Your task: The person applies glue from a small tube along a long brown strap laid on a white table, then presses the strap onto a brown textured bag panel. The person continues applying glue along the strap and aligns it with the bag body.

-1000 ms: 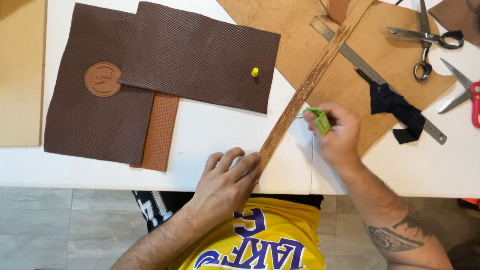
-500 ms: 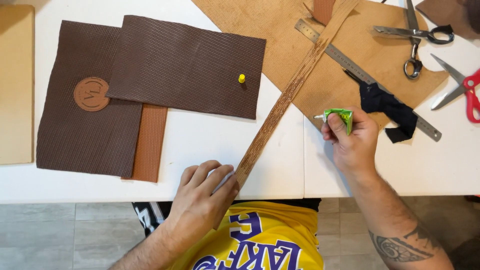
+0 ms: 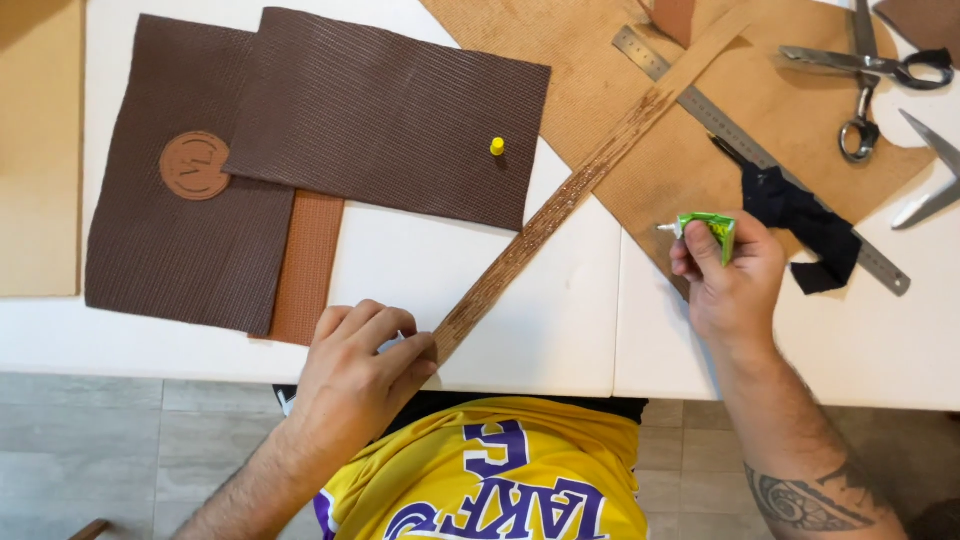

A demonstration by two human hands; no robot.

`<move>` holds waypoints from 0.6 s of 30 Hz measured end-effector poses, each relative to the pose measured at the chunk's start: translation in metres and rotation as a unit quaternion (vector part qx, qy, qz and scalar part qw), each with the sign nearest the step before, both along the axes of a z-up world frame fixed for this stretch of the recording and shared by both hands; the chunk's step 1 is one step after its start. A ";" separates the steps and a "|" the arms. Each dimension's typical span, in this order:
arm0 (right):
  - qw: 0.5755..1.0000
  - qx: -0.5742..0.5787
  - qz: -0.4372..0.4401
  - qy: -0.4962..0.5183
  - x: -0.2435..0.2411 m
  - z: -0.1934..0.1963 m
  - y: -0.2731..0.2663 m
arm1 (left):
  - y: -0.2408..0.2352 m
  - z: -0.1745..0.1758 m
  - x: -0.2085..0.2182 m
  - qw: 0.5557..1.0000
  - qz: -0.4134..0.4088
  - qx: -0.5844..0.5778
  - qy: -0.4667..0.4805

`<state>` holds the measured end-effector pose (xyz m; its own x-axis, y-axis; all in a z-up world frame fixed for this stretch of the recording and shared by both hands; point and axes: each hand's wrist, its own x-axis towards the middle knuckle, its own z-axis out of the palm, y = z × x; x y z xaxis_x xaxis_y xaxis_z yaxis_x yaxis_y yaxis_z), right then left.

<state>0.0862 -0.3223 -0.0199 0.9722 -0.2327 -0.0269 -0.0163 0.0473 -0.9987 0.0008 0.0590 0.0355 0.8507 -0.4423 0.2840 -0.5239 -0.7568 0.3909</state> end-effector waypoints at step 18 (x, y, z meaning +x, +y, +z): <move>0.993 0.117 -0.006 -0.018 0.009 0.025 -0.005 | 0.046 0.021 0.005 0.979 0.108 -0.138 -0.101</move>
<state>0.0949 -0.3274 0.0050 0.9706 -0.2361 -0.0471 0.0212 0.2787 -0.9601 0.0059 0.1048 0.0566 0.8302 -0.1404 0.5396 -0.4509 -0.7382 0.5018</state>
